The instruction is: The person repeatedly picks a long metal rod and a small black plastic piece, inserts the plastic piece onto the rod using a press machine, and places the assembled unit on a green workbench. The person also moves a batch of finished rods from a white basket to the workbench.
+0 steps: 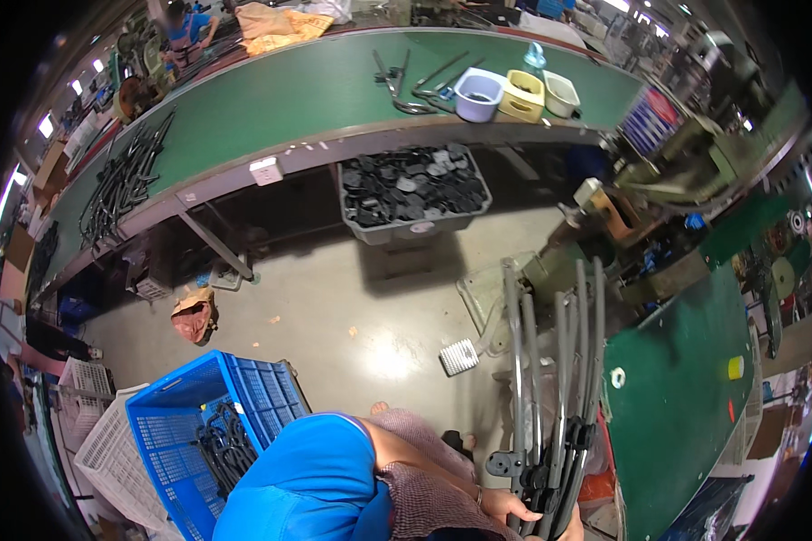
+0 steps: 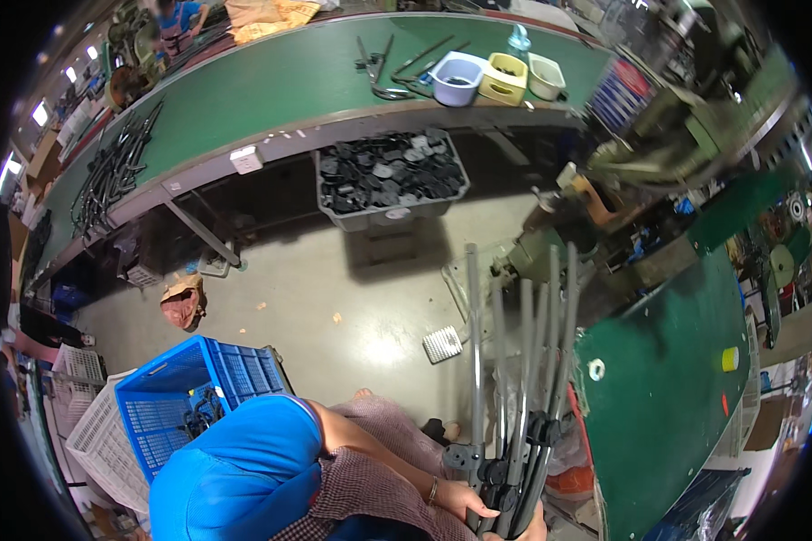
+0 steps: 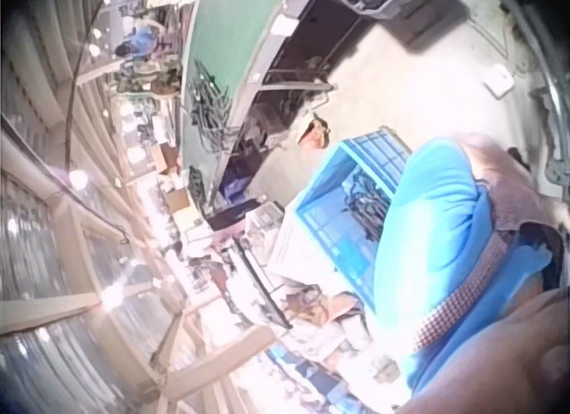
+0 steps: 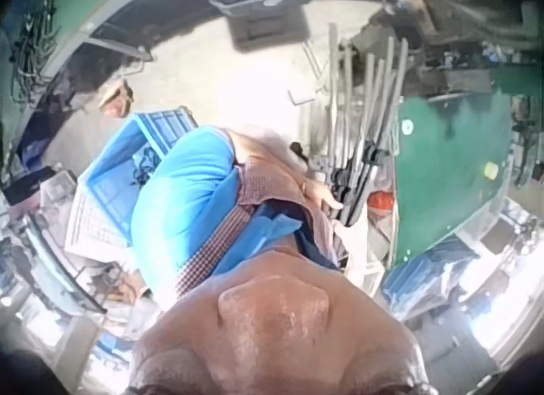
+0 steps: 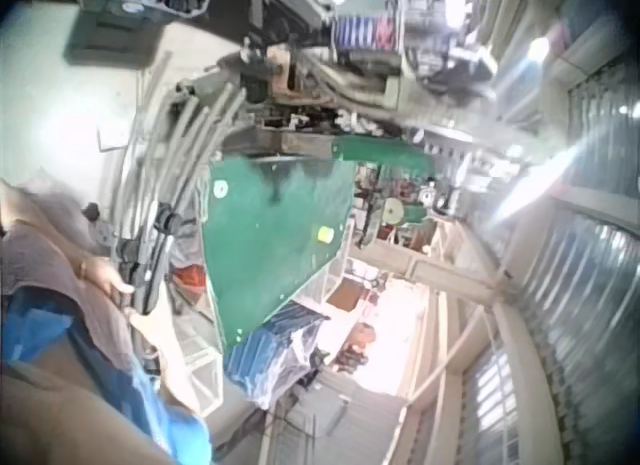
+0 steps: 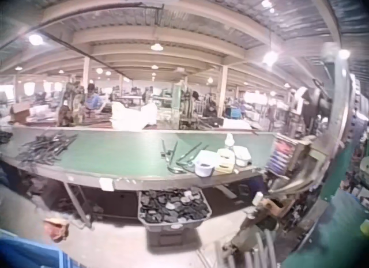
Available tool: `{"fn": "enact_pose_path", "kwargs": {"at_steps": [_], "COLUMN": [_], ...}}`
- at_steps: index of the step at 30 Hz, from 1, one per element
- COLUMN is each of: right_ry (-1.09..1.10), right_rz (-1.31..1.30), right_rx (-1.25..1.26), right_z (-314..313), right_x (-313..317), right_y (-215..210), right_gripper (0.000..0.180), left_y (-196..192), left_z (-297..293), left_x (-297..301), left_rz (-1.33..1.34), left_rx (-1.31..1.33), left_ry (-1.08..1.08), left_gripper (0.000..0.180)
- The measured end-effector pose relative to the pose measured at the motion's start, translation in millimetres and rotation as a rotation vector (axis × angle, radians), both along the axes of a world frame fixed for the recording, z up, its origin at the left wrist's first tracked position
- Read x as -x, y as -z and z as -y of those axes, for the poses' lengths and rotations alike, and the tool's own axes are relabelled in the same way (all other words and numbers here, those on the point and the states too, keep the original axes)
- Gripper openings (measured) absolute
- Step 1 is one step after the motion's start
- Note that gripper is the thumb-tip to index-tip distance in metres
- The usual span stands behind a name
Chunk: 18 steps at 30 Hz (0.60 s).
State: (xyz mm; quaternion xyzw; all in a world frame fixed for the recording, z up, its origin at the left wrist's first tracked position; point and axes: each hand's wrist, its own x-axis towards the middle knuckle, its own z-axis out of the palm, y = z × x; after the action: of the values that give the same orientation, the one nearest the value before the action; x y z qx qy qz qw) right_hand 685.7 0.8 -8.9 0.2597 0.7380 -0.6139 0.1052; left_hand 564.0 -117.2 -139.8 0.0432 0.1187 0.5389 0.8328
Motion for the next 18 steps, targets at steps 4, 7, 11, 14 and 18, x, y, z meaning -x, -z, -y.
{"fn": "enact_pose_path", "kwargs": {"at_steps": [4,7,11,14,18], "right_ry": [-0.177,-0.352,-0.514,-0.67,-0.841], "right_rz": [-0.035,0.054,-0.064,-0.046,-0.071], "right_rx": [-0.1,-0.199,-0.187,-0.154,-0.176], "right_z": [31,59,112,156,207], "right_x": [75,152,240,322,429], "right_y": [2,-2,-3,-3,7], "right_gripper": [0.085,0.09,0.083,0.081,0.077], "left_y": [-31,-19,-14,-10,-1], "left_z": [70,105,151,191,247], "left_x": [57,94,148,202,282], "left_rz": [0.185,0.199,0.11,0.051,-0.055], "left_rx": [-0.058,-0.014,0.002,0.015,0.059], "left_ry": [-0.227,-0.487,-0.816,-1.034,-1.271], "left_gripper": [0.037,0.04,0.039,0.041,0.041]}}
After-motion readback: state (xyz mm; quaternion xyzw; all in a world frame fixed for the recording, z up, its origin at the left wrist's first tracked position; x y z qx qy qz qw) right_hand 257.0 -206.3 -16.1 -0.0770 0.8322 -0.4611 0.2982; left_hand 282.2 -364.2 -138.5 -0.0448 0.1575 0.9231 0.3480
